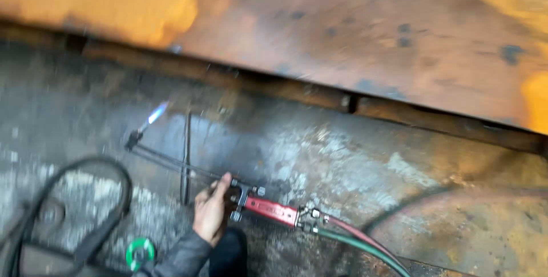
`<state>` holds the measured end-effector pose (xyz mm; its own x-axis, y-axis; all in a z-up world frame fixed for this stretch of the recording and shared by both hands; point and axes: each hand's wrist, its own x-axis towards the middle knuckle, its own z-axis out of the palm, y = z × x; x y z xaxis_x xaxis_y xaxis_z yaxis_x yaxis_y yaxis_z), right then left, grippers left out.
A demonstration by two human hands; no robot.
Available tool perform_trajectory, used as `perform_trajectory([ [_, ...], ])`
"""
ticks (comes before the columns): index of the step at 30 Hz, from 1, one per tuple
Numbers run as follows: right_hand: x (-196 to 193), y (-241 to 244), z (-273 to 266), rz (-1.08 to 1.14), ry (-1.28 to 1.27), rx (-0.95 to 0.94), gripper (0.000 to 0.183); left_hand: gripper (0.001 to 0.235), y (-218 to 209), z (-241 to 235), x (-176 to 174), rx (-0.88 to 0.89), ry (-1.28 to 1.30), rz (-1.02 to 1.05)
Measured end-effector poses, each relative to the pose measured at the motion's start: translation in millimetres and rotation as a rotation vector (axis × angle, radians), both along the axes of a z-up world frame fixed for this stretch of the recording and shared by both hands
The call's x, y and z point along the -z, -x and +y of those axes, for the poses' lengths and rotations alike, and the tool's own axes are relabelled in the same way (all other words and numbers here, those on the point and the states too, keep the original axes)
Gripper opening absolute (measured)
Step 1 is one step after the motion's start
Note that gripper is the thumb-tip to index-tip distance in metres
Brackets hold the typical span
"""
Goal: The person uses a cutting torch to cut through a large industrial metal plate.
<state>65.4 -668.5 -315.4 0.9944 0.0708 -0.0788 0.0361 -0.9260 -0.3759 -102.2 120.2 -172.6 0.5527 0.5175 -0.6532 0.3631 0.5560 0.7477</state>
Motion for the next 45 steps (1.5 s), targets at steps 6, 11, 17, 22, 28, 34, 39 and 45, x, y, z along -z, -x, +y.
perform_trajectory([
  [6,-102,-1,268,0.260,-0.031,-0.089,0.055,0.024,26,-4,27,-0.108,-0.072,-0.052],
  [11,-136,1,532,0.382,-0.124,-0.623,0.042,0.024,56,1,72,-0.335,-0.089,-0.068],
  [17,-75,45,739,0.401,-0.201,-1.127,0.055,0.026,62,6,44,-0.328,-0.145,0.109],
  [22,-49,86,825,0.516,-0.075,-1.296,0.052,0.022,86,11,48,-0.258,-0.250,-0.054],
  [28,61,116,813,0.267,-0.024,-1.061,0.022,0.021,102,17,46,-0.140,-0.226,0.168],
  [34,-31,16,686,0.342,-0.096,-0.891,0.046,0.025,82,12,41,-0.010,-0.191,0.084],
  [39,-89,-12,535,0.535,-0.013,-0.611,0.053,0.027,62,-2,32,0.120,-0.120,0.104],
  [45,-117,19,425,0.476,-0.194,-0.101,0.041,0.029,26,-25,31,0.290,-0.076,0.080],
])
